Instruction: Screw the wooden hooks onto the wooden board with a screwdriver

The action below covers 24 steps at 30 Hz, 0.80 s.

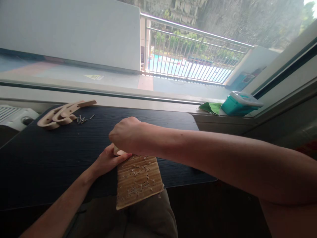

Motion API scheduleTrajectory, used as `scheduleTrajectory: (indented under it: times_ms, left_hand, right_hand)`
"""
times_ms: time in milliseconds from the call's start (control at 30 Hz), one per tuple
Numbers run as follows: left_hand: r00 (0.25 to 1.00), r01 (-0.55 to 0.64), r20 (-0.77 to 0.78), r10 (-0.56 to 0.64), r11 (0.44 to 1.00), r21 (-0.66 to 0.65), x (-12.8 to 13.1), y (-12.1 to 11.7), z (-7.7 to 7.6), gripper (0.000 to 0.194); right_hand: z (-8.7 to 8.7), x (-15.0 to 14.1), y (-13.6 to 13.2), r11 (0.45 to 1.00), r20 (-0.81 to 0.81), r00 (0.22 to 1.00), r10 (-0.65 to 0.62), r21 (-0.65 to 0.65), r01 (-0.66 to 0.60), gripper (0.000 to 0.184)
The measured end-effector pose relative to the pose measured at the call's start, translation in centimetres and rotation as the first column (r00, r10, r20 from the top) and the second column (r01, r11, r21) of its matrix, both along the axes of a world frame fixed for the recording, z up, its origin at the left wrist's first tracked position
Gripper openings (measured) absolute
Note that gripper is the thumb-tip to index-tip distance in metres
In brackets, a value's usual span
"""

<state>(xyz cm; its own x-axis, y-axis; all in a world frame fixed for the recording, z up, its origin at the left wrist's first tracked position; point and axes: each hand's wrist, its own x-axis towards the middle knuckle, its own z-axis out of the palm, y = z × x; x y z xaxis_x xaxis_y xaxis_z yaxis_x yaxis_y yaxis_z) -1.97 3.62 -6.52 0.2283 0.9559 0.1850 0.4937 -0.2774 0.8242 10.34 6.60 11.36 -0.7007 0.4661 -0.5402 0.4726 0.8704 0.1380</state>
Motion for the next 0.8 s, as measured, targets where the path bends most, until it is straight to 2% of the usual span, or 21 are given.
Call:
scheduleTrajectory:
  times_ms: [133,233,433,633,800]
  left_hand:
    - [1.000,0.006,0.013,-0.006,1.000,-0.009,0.0,0.1,0.2,0.021]
    - [1.000,0.013,0.011,-0.013,1.000,-0.015,0.1,0.0,0.4,0.022]
    - [1.000,0.014,0.018,-0.013,0.999,-0.034,0.1,-0.1,0.1,0.028]
    - [1.000,0.019,0.017,-0.018,0.997,-0.074,0.0,-0.2,0.2,0.029]
    - [1.000,-0.001,0.010,0.002,0.998,-0.065,0.0,-0.1,0.0,0.026]
  right_hand:
    - [-0.9,-0.2,-0.1,1.000,-0.041,0.999,0.004,-0.009,-0.005,0.018]
    - [-1.3,-0.2,0.2,0.998,-0.028,0.998,-0.062,-0.012,0.062,0.019]
    - [-0.7,0.1,0.6,0.993,-0.059,0.991,-0.120,-0.019,0.119,0.023]
    - [0.2,0.4,0.6,0.997,-0.050,0.998,-0.048,-0.057,0.045,0.020]
    - [-0.8,0.5,0.6,1.000,-0.052,0.999,0.000,-0.021,-0.001,0.019]
